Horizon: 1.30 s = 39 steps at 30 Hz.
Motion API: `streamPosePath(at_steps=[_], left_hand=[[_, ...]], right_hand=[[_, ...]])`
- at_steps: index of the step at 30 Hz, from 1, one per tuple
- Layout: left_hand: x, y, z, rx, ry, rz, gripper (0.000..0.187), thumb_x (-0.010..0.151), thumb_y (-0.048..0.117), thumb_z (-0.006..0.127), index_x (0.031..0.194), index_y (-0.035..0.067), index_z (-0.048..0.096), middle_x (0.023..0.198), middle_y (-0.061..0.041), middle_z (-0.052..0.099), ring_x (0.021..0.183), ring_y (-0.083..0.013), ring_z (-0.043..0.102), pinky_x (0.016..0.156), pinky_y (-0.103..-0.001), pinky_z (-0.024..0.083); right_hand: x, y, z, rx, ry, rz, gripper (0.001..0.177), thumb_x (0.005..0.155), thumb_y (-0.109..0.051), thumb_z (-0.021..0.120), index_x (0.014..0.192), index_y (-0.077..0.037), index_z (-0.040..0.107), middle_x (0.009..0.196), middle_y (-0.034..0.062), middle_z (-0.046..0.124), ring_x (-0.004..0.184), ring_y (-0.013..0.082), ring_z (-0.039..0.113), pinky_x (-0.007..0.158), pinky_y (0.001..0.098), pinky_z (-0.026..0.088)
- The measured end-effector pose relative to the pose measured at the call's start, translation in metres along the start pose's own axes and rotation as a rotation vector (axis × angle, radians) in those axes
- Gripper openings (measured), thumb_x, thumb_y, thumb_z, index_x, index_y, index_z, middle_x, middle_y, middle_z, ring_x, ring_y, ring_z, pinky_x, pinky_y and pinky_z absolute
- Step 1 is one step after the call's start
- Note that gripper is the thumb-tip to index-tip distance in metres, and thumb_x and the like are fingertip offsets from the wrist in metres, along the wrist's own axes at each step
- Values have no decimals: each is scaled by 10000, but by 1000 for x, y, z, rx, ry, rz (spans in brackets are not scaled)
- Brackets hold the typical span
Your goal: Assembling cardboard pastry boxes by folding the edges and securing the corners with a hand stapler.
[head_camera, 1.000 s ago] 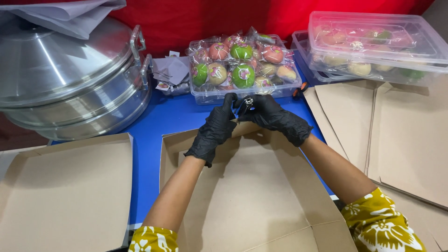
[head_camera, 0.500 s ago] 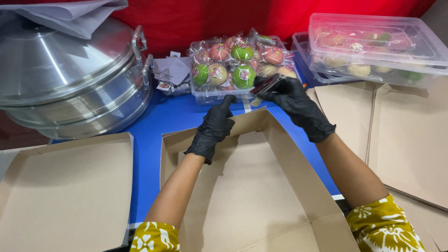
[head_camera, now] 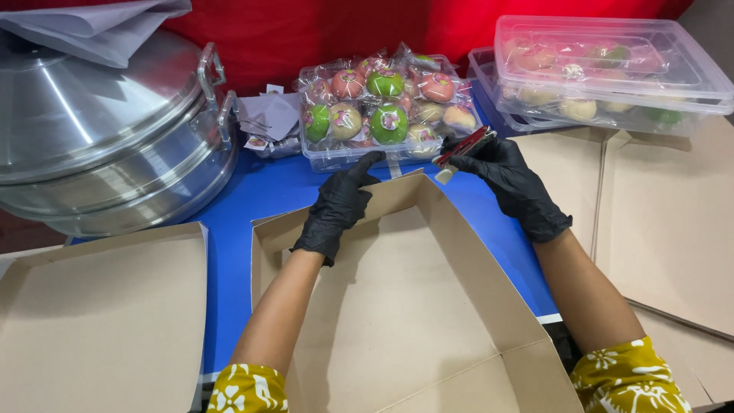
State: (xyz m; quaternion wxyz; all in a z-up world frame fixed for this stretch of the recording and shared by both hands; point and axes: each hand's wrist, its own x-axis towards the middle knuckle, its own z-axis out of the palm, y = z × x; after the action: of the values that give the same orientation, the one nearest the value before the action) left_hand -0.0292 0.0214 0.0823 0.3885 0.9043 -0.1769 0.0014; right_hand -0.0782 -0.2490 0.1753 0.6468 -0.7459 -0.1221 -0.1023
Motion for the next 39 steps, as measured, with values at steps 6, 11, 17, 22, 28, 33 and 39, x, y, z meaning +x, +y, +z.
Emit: streamPosePath(at_steps=[6, 11, 17, 22, 28, 33, 39], left_hand=[[2, -22, -30, 99, 232, -16, 902, 846, -23, 631, 1578, 419, 344, 1446, -35, 612, 1285, -322, 605, 1076, -455, 504], [-1, -75, -38, 153, 592, 123, 764, 762, -74, 435, 1504, 102, 489, 1519, -204, 517, 1421, -379, 472, 1122, -440, 436], [11, -108, -48, 858, 205, -286, 1266, 699, 381, 811, 1662, 253, -1, 1712, -156, 132, 1515, -521, 62, 1112, -413, 402], [-24, -89, -77, 403, 315, -317, 1248, 568, -165, 765, 1622, 315, 300, 1603, -327, -240, 712, -513, 689, 636, -476, 513], [-75, -33, -87, 182, 41, -568, 1281, 682, -41, 859, 1603, 538, 182, 1715, -171, -62, 1240, -532, 572, 920, -535, 587], [-137, 13, -91, 44, -172, -601, 1177, 807, 130, 763, 1640, 473, 6, 1719, -185, -15, 1336, -480, 446, 1050, -545, 478], [-148, 13, -113, 427, -147, -513, 1013, 787, 628, 762, 1588, 345, 210, 1622, -278, 224, 1306, -532, 500, 1054, -623, 474]], right_hand=[[5, 20, -41, 94, 58, 107, 192, 934, -171, 691, 1058, -25, 687, 925, 110, 647, 878, 186, 619, 788, 361, 557], [-22, 60, -99, 294, 115, 160, 238, 989, -240, 572, 1082, -22, 598, 757, 71, 527, 670, 186, 574, 587, 311, 546], [-63, 97, -129, -170, -75, 414, 437, 1005, -326, 580, 1149, 62, 717, 829, 194, 667, 553, 279, 567, 530, 380, 496], [-88, 51, -91, -374, 3, 632, 334, 777, -77, 800, 1093, -5, 722, 1014, 146, 766, 785, 255, 634, 549, 367, 466], [-69, 75, -40, -434, 82, 363, 342, 799, -248, 871, 1004, -16, 725, 773, 166, 687, 742, 285, 673, 691, 395, 496], [-15, 166, -71, -544, 139, 219, 425, 759, -320, 927, 1054, -103, 711, 907, 101, 716, 899, 274, 681, 821, 382, 503], [-1, 151, -50, -573, 44, 282, 418, 739, -269, 909, 1097, -139, 735, 1015, 74, 749, 1032, 284, 704, 968, 438, 501]])
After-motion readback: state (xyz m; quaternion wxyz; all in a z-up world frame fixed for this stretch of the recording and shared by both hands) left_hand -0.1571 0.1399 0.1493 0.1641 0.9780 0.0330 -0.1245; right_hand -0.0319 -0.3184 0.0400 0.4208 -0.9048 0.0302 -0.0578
